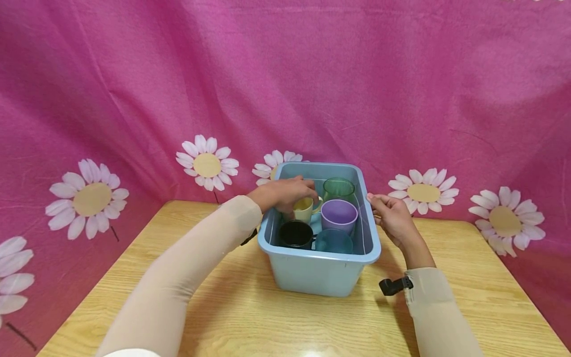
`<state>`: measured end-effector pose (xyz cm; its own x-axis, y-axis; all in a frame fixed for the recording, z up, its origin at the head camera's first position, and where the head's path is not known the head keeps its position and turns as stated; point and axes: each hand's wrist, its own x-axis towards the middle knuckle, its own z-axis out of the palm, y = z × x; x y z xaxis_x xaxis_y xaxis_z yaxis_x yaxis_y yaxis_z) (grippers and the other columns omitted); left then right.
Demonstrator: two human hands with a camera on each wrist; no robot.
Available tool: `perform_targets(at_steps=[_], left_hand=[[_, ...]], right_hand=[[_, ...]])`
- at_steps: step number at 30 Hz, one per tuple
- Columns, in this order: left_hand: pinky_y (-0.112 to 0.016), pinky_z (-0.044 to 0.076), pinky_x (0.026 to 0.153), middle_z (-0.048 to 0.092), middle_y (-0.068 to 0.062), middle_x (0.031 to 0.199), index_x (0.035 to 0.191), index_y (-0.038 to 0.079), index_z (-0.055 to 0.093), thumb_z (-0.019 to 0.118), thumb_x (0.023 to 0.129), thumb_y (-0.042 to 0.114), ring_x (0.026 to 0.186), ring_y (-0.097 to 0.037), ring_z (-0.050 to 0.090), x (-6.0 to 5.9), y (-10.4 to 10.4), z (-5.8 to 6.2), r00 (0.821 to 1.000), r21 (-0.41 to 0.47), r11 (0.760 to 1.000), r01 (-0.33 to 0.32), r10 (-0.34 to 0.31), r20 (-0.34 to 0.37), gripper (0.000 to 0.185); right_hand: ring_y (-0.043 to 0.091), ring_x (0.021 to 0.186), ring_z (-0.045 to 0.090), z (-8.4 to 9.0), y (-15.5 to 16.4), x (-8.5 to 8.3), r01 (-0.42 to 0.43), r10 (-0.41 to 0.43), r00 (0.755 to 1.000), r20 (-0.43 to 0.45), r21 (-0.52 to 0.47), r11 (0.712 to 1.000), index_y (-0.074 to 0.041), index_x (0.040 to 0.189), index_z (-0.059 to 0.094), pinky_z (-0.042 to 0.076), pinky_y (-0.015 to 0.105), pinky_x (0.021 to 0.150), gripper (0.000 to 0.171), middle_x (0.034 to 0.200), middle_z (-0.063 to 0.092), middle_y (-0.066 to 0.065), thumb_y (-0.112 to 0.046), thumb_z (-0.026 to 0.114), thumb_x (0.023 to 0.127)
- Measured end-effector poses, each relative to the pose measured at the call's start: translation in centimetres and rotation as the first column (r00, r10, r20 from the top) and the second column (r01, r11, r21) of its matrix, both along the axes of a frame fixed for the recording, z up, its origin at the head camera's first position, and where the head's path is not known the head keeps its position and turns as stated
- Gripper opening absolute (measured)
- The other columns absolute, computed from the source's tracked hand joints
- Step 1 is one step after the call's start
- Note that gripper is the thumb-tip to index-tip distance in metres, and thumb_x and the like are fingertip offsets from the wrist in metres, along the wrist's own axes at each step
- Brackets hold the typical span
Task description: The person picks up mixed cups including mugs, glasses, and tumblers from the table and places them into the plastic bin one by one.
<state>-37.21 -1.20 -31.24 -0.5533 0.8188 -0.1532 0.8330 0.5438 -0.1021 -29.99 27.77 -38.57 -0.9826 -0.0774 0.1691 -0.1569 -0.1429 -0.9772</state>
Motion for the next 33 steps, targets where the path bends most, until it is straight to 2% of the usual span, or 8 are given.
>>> perform_targets(at_steps=[13, 21, 28, 33], left_hand=[[-0.032, 0.054, 0.089, 0.05, -0.001, 0.136, 0.139, 0.028, 0.061, 0.092, 0.076, 0.022, 0.121, -0.021, 0.045, -0.03, 0.62, -0.41, 1.0, -0.091, 0.996, 0.012, -0.014, -0.018, 0.07], [-0.032, 0.055, 0.086, 0.05, 0.0, 0.134, 0.135, 0.03, 0.064, 0.092, 0.075, 0.018, 0.121, -0.02, 0.044, -0.01, 0.62, -0.67, 1.0, -0.074, 0.997, -0.003, 0.004, 0.021, 0.067], [-0.033, 0.055, 0.087, 0.05, 0.001, 0.133, 0.134, 0.031, 0.064, 0.092, 0.076, 0.017, 0.121, -0.019, 0.045, -0.05, 0.73, -0.88, 1.0, -0.083, 0.997, 0.007, -0.006, 0.003, 0.066], [-0.033, 0.056, 0.087, 0.048, 0.001, 0.138, 0.134, 0.031, 0.063, 0.091, 0.077, 0.015, 0.124, -0.018, 0.044, -0.06, 0.8, -0.98, 1.0, -0.092, 0.996, 0.004, -0.003, 0.016, 0.066]], right_hand=[[0.008, 0.075, 0.068, 0.03, -0.02, 0.09, 0.006, -0.006, 1.0, 0.01, 0.004, 1.0, -0.015, 0.089, 0.075, 0.06, 0.024, 0.073, 0.021, 0.08, 0.07, -0.003, -0.022, 0.062, 0.103], [0.008, 0.074, 0.068, -0.05, -0.17, 0.06, -0.004, 0.004, 1.0, -0.009, -0.02, 1.0, -0.016, 0.089, 0.076, 0.06, 0.024, 0.072, 0.02, 0.078, 0.071, -0.002, -0.02, 0.062, 0.103], [0.008, 0.074, 0.068, -0.05, -0.1, 0.08, 0.002, -0.003, 1.0, -0.01, -0.015, 1.0, -0.015, 0.091, 0.076, 0.06, 0.024, 0.071, 0.019, 0.078, 0.071, -0.002, -0.021, 0.062, 0.103], [0.008, 0.075, 0.069, -0.03, -0.02, 0.1, 0.001, -0.001, 1.0, -0.012, -0.002, 1.0, -0.015, 0.09, 0.076, 0.06, 0.025, 0.072, 0.02, 0.079, 0.071, -0.002, -0.021, 0.062, 0.104]])
